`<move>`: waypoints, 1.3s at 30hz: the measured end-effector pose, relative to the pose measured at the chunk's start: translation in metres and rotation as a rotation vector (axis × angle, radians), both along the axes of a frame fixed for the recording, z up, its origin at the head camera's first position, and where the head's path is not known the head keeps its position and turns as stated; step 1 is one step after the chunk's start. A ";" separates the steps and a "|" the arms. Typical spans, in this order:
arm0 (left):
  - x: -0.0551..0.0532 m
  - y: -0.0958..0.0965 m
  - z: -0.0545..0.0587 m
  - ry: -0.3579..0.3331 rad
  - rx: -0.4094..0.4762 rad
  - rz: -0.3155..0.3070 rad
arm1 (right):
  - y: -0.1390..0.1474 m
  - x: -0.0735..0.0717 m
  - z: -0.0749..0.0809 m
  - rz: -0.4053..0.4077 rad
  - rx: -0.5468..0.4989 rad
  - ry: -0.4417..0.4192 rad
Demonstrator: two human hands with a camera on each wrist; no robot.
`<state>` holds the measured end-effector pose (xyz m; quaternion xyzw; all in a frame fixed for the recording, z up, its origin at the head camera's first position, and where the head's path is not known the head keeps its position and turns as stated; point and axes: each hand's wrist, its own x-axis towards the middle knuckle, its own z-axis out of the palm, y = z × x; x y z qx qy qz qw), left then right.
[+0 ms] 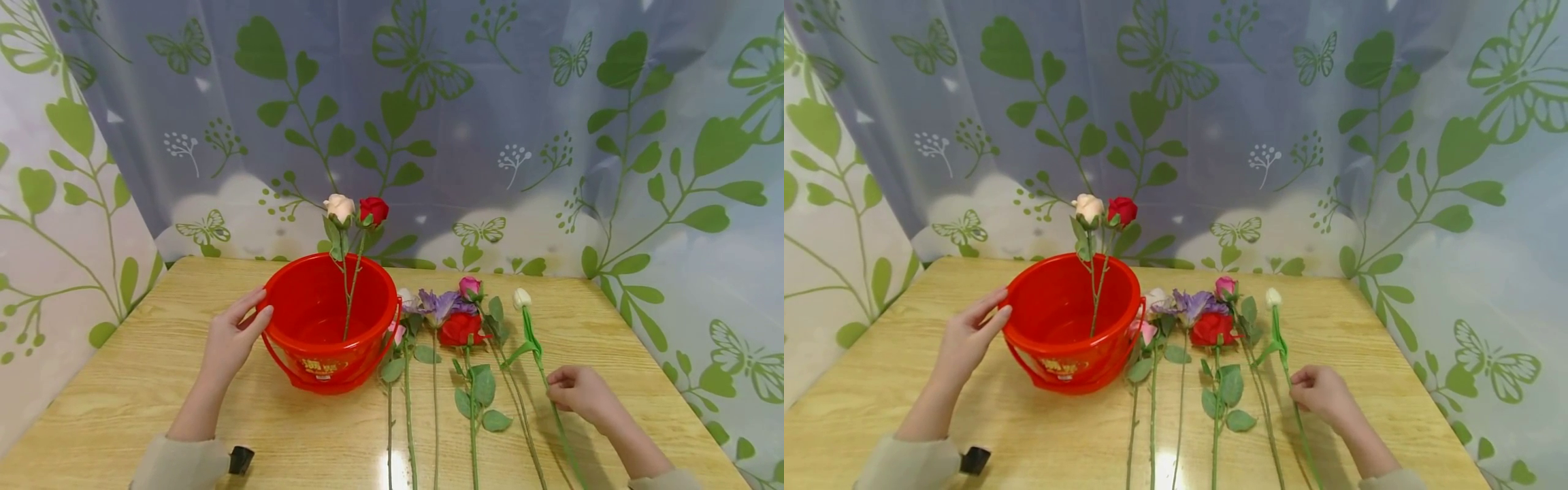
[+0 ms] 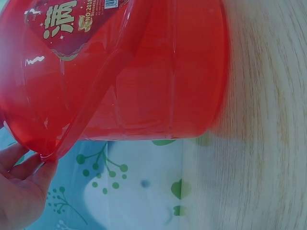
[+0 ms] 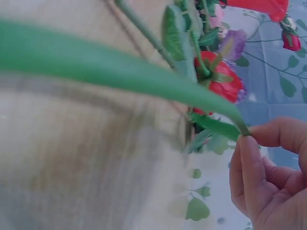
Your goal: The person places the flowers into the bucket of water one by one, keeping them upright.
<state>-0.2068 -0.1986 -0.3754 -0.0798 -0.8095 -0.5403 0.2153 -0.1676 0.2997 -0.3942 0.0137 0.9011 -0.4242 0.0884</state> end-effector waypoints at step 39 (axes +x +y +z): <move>0.000 0.001 0.002 -0.002 0.017 -0.007 | -0.038 -0.017 0.039 0.000 -0.251 0.255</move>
